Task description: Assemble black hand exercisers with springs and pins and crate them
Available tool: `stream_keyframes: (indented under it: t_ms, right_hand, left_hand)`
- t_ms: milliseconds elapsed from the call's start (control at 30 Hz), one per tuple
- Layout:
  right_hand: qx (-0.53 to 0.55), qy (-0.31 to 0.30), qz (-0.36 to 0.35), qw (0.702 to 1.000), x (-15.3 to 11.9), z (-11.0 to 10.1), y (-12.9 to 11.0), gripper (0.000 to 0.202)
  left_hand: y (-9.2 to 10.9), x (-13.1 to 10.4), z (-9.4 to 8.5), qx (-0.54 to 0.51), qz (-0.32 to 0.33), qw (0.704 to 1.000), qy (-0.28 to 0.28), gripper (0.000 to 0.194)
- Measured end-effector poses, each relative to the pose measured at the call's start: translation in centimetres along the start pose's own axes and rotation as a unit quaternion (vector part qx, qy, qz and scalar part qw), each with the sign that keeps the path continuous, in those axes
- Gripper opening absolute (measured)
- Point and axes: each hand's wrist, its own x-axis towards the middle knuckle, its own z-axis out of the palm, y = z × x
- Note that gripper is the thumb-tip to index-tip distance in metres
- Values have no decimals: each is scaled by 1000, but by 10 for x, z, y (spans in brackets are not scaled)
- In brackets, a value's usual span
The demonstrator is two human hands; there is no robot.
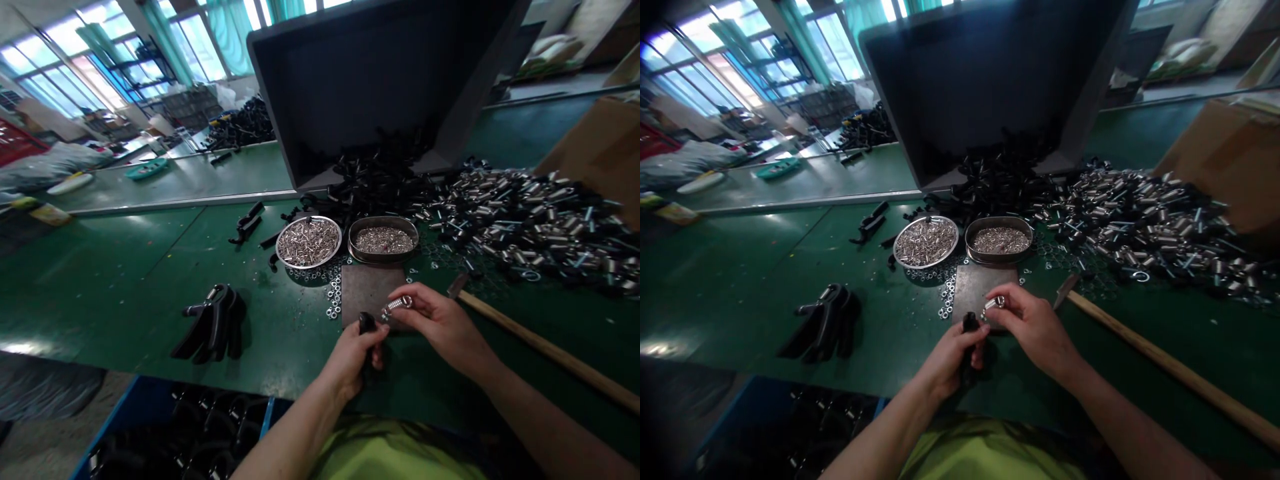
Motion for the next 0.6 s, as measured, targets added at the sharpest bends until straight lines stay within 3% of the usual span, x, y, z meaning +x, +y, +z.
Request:
stream_keyframes:
  t_ms: [100, 233, 333, 433, 533, 600]
  right_hand:
    - [-47, 6, -20, 999, -4, 1, -10, 20]
    - [-152, 1, -70, 986, -9, 3, -14, 11]
    - [-191, 6, -68, 979, -10, 6, -9, 12]
    - [-160, 9, -28, 987, -6, 4, 3, 14]
    - [-145, -42, -29, 988, 12, -11, 19, 22]
    - [-238, -16, -31, 971, 33, -30, 29, 24]
  left_hand:
    - [-1, 1, 9, -45, -28, 998, -21, 37]
    - [-1, 1, 14, -29, -8, 999, -30, 31]
    - [-1, 0, 16, 34, 15, 999, -29, 28]
    - [3, -3, 16, 139, 45, 989, -24, 35]
    - [6, -9, 13, 204, 42, 975, -72, 41]
    - [6, -12, 10, 198, 25, 975, -98, 41]
